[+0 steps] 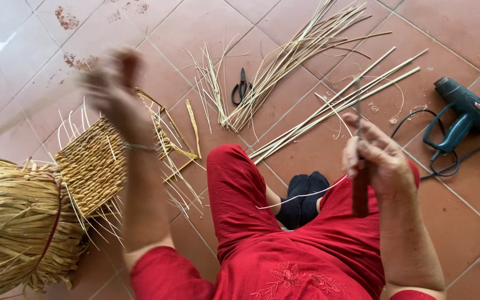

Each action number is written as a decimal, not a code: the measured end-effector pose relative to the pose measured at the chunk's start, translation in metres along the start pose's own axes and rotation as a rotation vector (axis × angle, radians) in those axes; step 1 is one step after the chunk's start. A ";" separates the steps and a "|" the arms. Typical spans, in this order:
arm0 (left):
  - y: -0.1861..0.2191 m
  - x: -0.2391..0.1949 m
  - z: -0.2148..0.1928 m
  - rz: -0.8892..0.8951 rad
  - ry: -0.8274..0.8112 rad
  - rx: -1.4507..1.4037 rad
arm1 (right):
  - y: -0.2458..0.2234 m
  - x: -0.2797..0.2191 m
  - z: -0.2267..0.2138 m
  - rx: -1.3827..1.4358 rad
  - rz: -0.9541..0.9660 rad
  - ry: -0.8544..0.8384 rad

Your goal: The person sits on the floor and uses a knife to shave and smooth thin bamboo strips. They repeatedly hold the strips against their leg and run the knife along them to remove splinters and create a smooth surface.

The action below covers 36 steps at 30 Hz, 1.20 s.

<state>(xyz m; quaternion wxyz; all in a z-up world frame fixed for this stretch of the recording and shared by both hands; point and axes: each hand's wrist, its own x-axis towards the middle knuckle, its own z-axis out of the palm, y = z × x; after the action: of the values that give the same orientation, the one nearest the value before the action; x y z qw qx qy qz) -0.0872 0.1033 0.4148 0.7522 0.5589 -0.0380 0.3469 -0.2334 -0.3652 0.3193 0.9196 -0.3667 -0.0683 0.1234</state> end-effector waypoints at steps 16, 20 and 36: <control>-0.063 -0.289 0.053 -1.214 -0.495 -0.310 | 0.075 0.024 0.005 -0.115 0.280 0.158; -0.019 -0.266 0.044 -0.746 -0.799 0.203 | 0.073 0.018 -0.008 -0.108 0.270 0.227; -0.086 -0.280 0.034 -0.668 -0.736 0.333 | 0.099 0.009 0.017 -0.181 0.460 0.125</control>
<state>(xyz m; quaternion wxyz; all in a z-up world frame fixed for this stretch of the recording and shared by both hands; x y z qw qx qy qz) -0.2393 -0.0720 0.2323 0.6598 0.7374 -0.0638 -0.1299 -0.2460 -0.2828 0.2635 0.8330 -0.4605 0.0632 0.3000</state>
